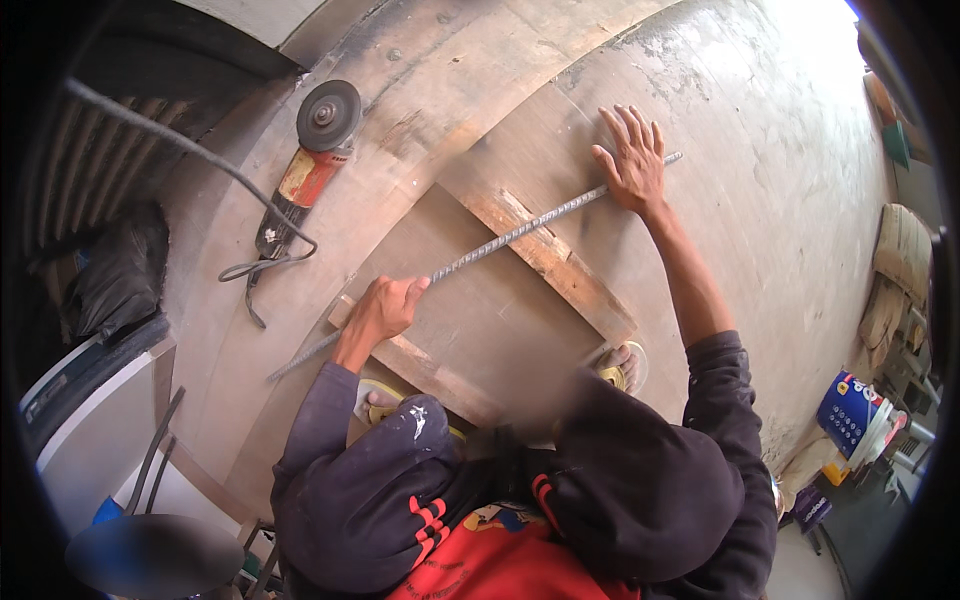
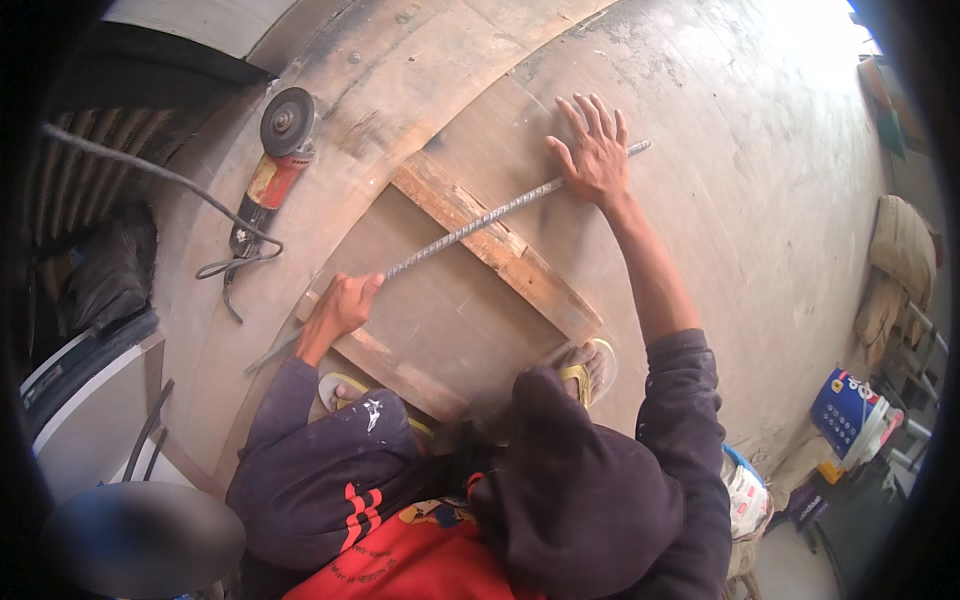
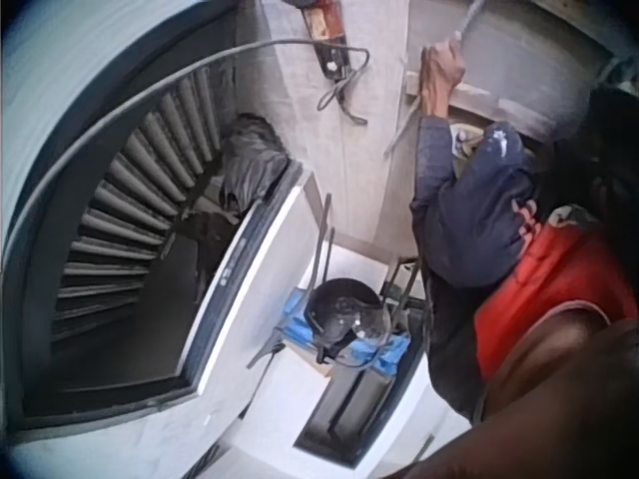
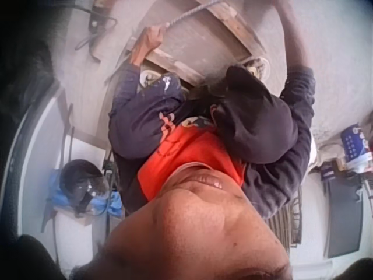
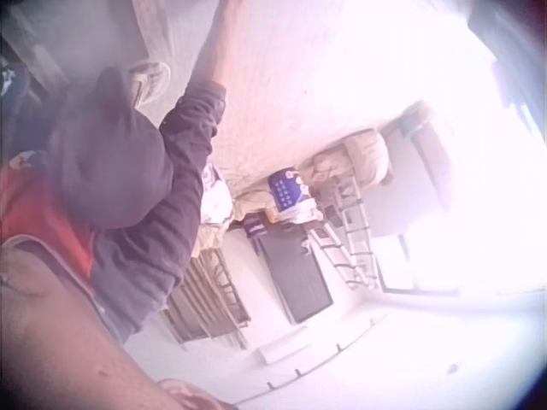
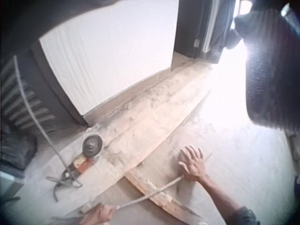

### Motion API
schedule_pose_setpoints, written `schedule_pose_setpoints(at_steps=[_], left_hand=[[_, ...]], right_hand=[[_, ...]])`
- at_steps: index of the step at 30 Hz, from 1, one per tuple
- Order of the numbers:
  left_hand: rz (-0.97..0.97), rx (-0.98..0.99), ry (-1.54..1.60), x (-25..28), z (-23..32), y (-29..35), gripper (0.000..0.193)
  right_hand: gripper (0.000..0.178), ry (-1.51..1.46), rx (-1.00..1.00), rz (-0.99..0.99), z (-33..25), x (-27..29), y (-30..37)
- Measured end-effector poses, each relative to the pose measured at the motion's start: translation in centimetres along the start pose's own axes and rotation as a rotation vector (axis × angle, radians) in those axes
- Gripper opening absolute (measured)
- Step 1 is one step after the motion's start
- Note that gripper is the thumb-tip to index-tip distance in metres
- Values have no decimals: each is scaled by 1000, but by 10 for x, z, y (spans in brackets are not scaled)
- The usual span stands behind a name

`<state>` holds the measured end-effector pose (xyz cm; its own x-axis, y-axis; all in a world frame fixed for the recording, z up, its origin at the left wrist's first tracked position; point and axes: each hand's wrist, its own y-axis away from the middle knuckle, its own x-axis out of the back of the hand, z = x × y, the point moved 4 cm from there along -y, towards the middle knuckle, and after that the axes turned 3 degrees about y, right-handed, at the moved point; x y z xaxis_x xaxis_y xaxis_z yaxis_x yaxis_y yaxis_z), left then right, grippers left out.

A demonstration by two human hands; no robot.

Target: The person uses an angle grinder to cut a metal rod placed on wooden supports. They hold the rod with one hand and operate the grinder with the other, producing sparks. After cutting, they remove the cut piece and reposition the rod for another cut.

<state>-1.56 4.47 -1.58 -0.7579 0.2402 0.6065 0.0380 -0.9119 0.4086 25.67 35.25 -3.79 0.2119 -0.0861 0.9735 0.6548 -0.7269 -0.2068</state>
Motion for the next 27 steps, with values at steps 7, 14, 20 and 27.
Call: schedule_pose_setpoints(at_steps=[7,14,20,27], left_hand=[[42,-41,2,-4,-5,3,49],[189,-113,-144,-11,-4,6,46],[314,-154,-246,-11,-6,14,41],[321,-124,-214,-12,-4,18,42]], right_hand=[[54,-105,24,-96,0,2,-1],[54,-115,161,-626,17,40,4],[49,-118,73,-619,-2,89,-12],[44,71,-70,-374,-42,149,8]])
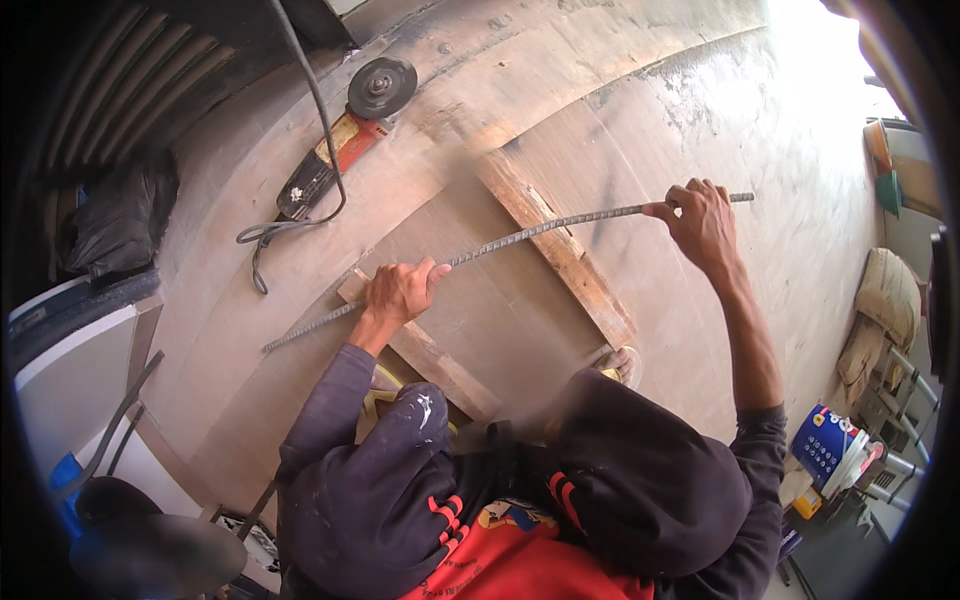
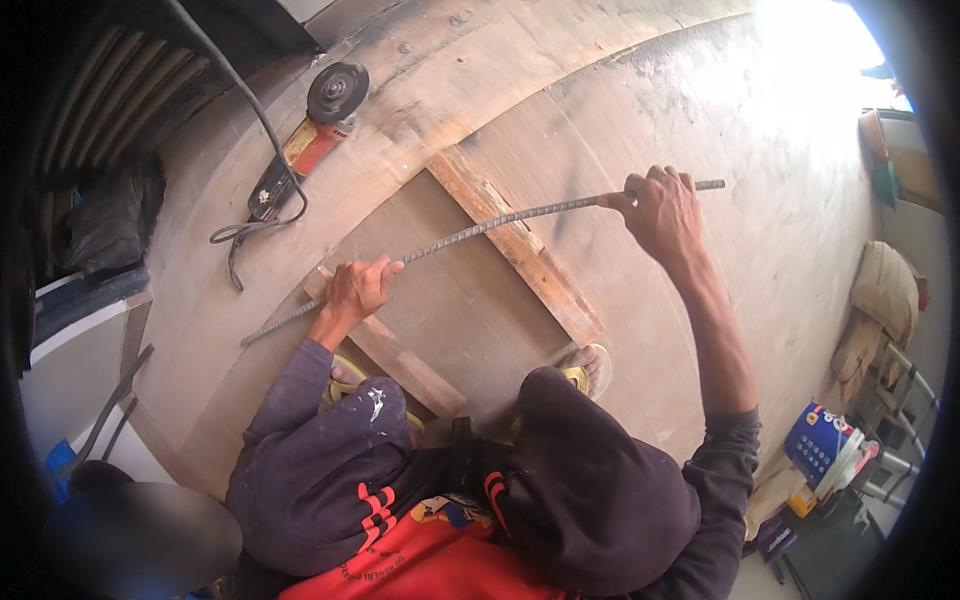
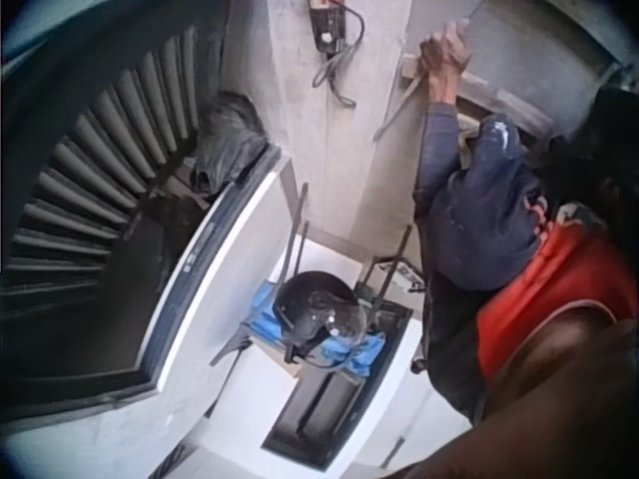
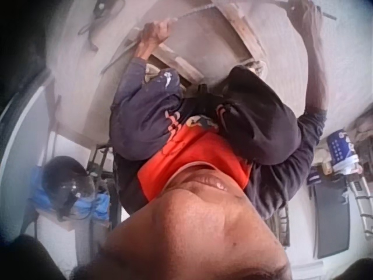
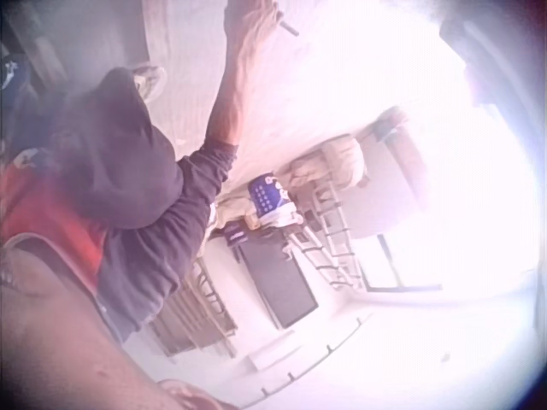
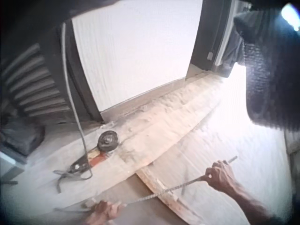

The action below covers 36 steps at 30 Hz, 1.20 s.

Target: The person uses an angle grinder to cut a metal rod placed on wooden supports. They hold the rod with one hand and operate the grinder with the other, producing sparks. After cutting, they remove the cut piece and reposition the rod for another cut.

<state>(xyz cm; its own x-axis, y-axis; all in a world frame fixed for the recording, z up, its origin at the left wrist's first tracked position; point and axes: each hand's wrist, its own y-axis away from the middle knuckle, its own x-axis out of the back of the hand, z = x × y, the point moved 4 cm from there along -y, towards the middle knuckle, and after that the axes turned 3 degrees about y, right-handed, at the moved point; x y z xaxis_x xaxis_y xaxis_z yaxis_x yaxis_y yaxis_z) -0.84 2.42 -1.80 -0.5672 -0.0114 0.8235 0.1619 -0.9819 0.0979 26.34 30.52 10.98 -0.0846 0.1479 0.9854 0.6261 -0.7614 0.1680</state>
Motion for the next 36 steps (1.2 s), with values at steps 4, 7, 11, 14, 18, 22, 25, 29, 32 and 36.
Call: schedule_pose_setpoints(at_steps=[4,7,11,14,18,22,25,29,32,36], left_hand=[[-10,-12,19,2,1,-2,47],[-87,-4,78,5,-2,-5,50],[-147,-20,147,19,2,-6,51],[-115,-75,245,48,17,-5,54],[-47,-110,361,99,44,-3,50],[54,-111,355,120,56,-4,42],[38,-46,306,118,56,-16,34],[152,-149,381,75,35,-28,23],[42,-167,387,43,34,-38,27],[-7,-95,390,26,53,-68,30]], right_hand=[[42,-10,-6,50,2,3,12],[41,-124,148,142,16,-20,0],[54,-141,150,37,26,-35,-20],[66,-477,85,-19,35,-83,-22],[70,-475,118,-57,-21,-67,-17],[66,-440,-27,-241,-43,-41,-2],[50,-757,-82,-214,-27,-58,29],[35,-1090,-239,-204,-10,-77,86],[25,-1195,-425,-145,-2,-83,140],[27,-1488,-643,-34,23,-87,209]])
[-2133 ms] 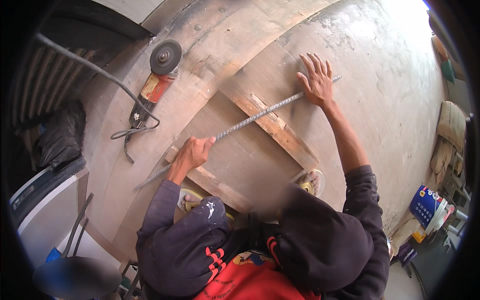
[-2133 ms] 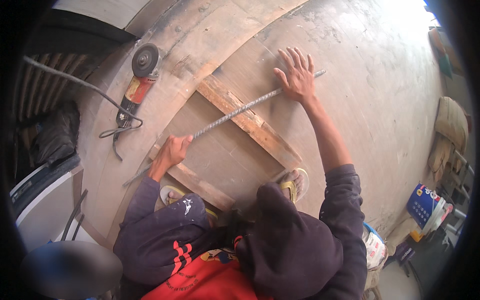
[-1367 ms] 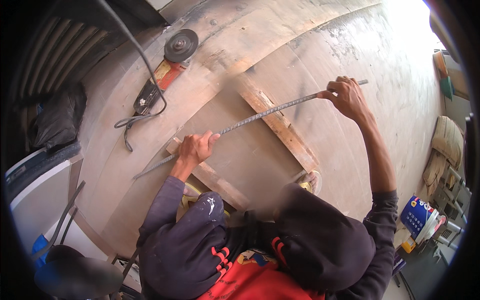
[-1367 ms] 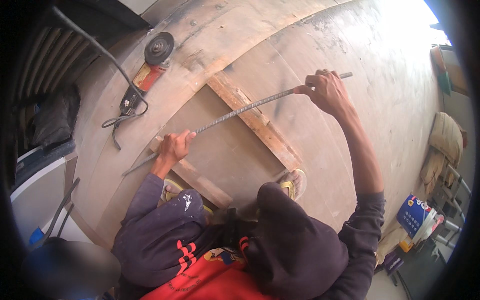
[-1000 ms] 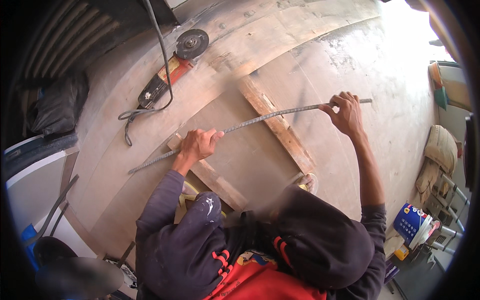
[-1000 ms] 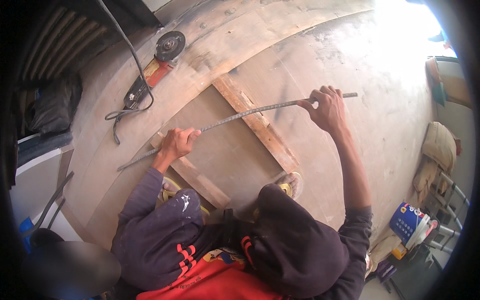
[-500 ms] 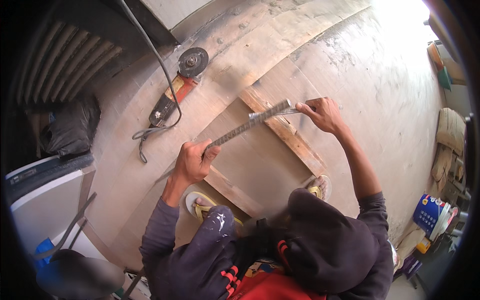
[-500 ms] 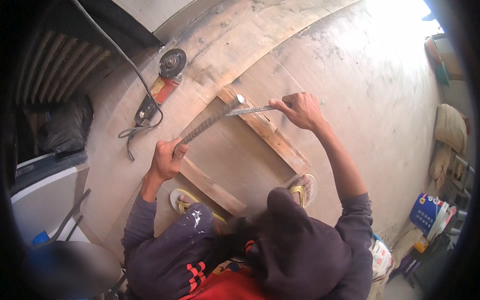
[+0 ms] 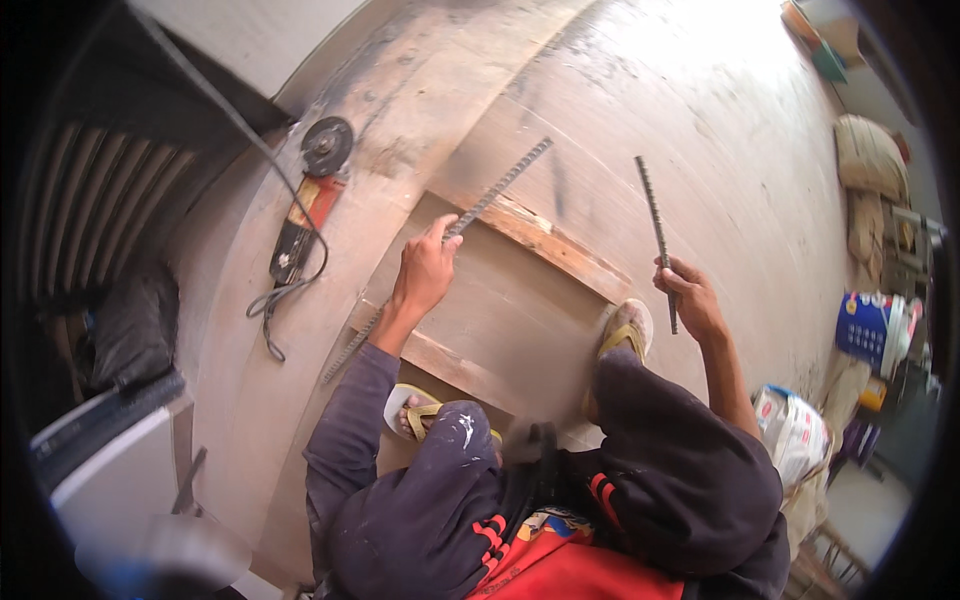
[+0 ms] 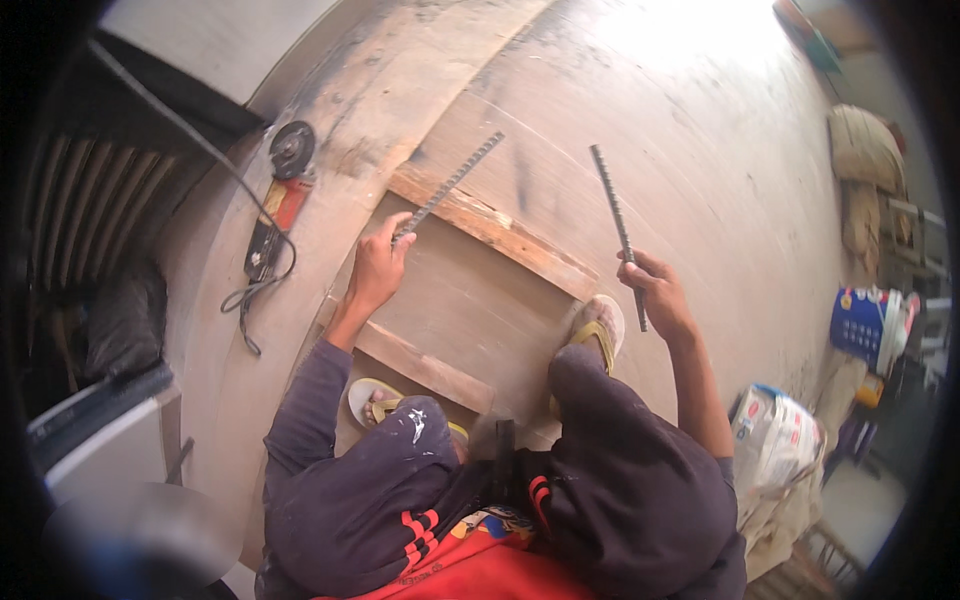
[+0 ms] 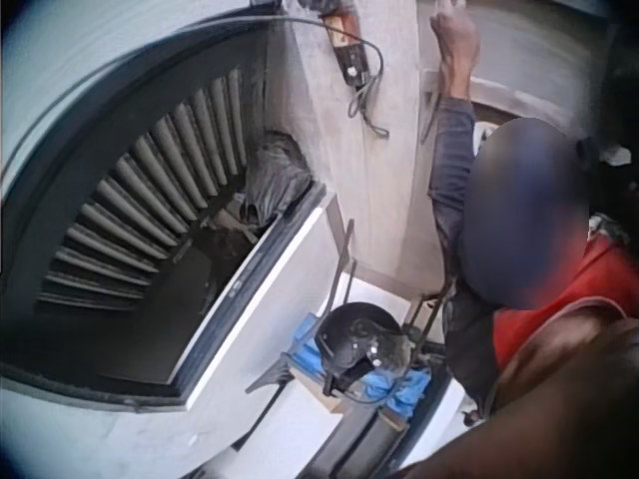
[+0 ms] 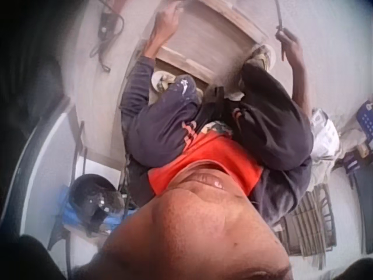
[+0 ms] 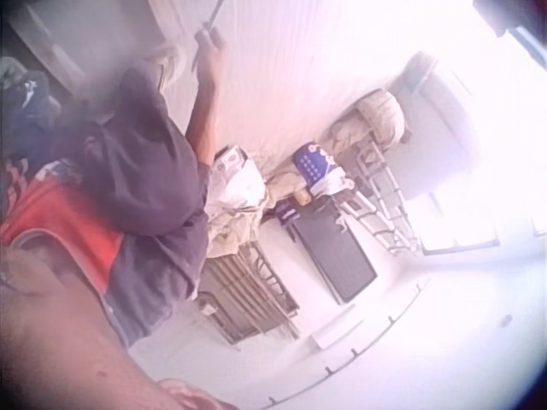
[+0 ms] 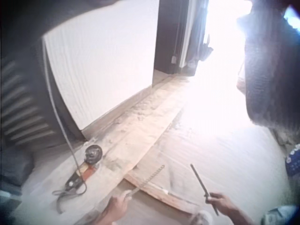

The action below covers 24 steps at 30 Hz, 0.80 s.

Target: The person uses an angle grinder to cut a metal rod placed on wooden supports. They hold the rod with one hand and operate the grinder with the other, producing sparks. After cutting, they remove the cut piece and reposition the rod for another cut.

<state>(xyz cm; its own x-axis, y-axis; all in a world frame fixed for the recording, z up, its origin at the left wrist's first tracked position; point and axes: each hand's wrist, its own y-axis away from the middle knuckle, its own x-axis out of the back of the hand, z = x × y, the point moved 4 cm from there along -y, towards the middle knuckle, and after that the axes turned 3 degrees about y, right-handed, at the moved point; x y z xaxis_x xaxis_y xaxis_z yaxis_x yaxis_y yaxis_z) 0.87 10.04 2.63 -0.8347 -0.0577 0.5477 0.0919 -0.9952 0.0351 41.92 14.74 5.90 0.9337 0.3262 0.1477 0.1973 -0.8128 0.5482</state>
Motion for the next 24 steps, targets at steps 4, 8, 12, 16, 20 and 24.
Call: schedule_pose_setpoints(at_steps=[4,8,12,16,20,24], left_hand=[[71,-56,-21,-24,4,-26,32],[46,-104,-73,-45,-1,-31,28],[-61,-138,-41,-59,-25,-25,27],[-74,-235,-163,-39,-53,-25,35],[-143,-209,-407,-18,-48,17,39],[-10,-169,-686,8,-117,63,45]], right_hand=[[32,-432,29,114,7,38,66],[42,-283,67,444,31,94,150],[43,83,-158,744,77,119,233],[27,-36,-333,1132,210,119,287],[24,132,-632,1210,303,61,387],[30,345,-857,1170,353,28,468]])
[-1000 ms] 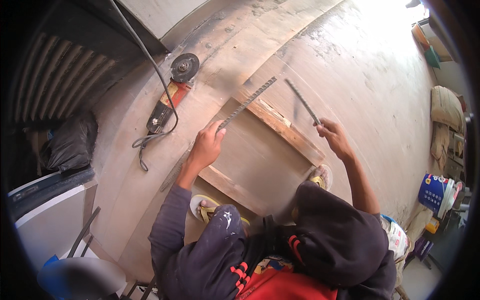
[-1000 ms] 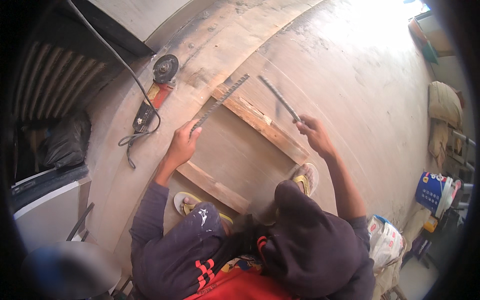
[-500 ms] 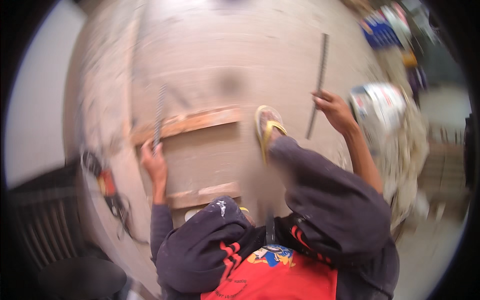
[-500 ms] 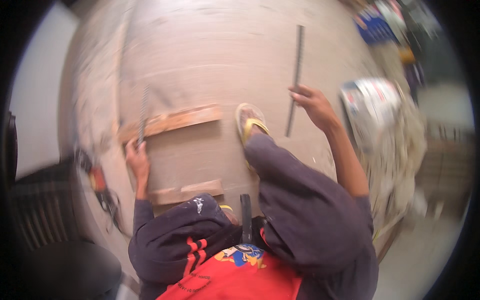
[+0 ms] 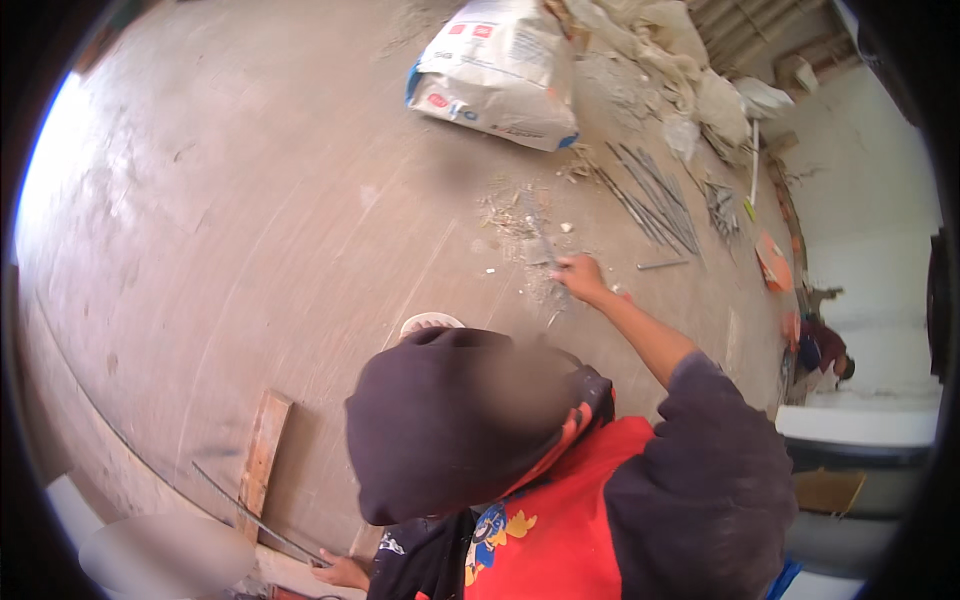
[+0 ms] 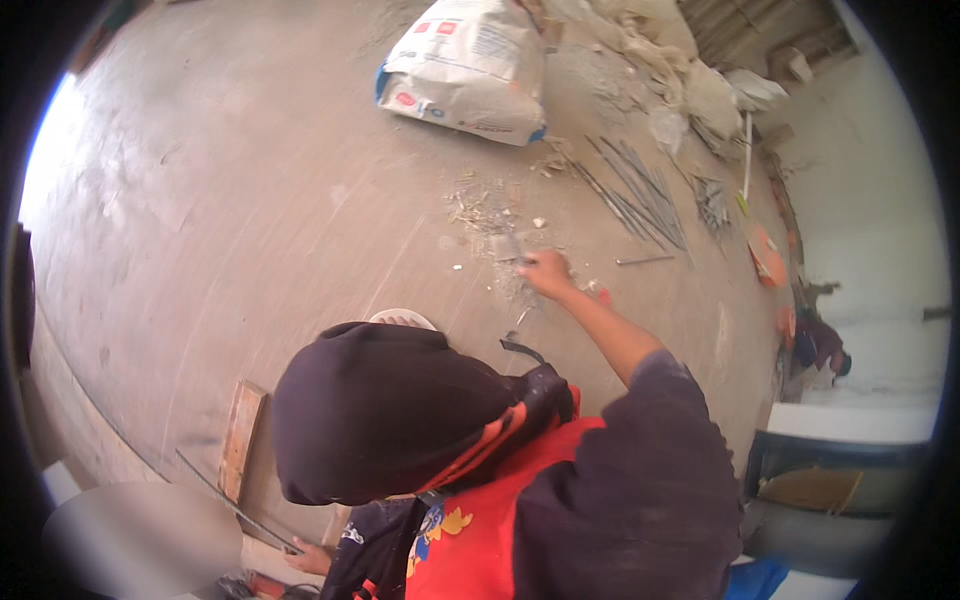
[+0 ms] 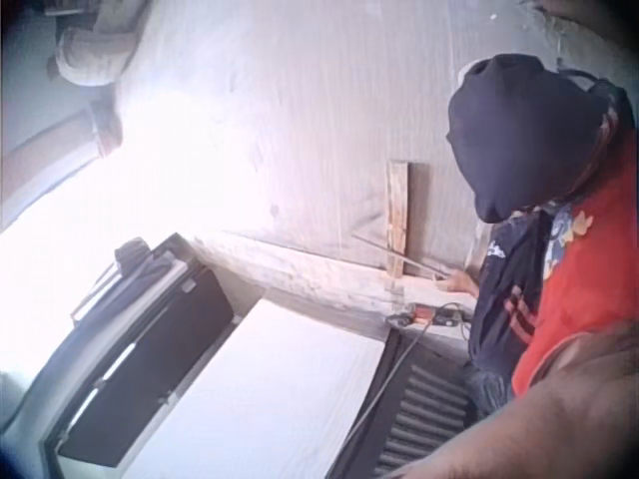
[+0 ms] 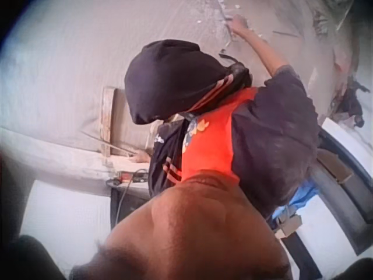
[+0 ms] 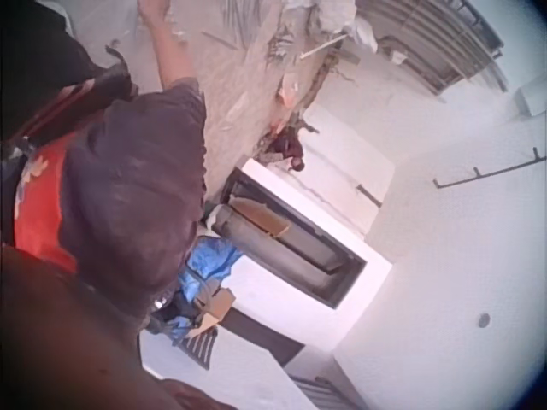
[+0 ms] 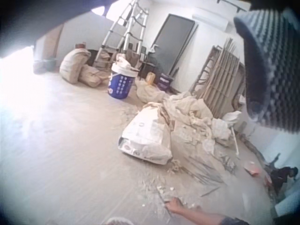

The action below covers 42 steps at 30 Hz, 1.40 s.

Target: The person uses an angle grinder to cut a metal rod placed on wooden supports. They hold the rod with one hand and operate the grinder with the other, producing sparks. After cutting, they remove the cut piece and reposition the rod for another cut.

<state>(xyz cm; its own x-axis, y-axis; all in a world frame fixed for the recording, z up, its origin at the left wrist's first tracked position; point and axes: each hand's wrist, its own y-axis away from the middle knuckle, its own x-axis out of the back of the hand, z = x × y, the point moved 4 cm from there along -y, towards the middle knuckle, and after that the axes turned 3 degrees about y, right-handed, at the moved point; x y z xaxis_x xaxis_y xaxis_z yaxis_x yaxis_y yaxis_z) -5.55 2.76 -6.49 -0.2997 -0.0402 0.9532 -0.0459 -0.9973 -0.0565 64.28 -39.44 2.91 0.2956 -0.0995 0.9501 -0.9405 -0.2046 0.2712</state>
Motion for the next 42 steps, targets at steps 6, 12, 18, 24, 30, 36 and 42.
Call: schedule_pose_setpoints(at_steps=[6,12,18,24,30,36,42], left_hand=[[3,47,-51,37,17,15,33],[-8,71,72,47,64,-5,24],[13,106,184,58,74,15,22],[38,204,453,47,87,6,24],[-7,157,548,48,82,0,27],[188,277,693,75,53,43,23],[299,523,734,96,34,99,17]], right_hand=[[31,270,86,17,61,-34,-85],[30,490,-20,-8,79,-36,-139],[30,555,61,1,36,-21,-171],[29,471,322,-7,-68,-24,-172],[28,269,806,-52,-252,-22,-117],[26,194,1288,-224,-476,-13,51],[33,374,1502,-376,-549,-43,149]])
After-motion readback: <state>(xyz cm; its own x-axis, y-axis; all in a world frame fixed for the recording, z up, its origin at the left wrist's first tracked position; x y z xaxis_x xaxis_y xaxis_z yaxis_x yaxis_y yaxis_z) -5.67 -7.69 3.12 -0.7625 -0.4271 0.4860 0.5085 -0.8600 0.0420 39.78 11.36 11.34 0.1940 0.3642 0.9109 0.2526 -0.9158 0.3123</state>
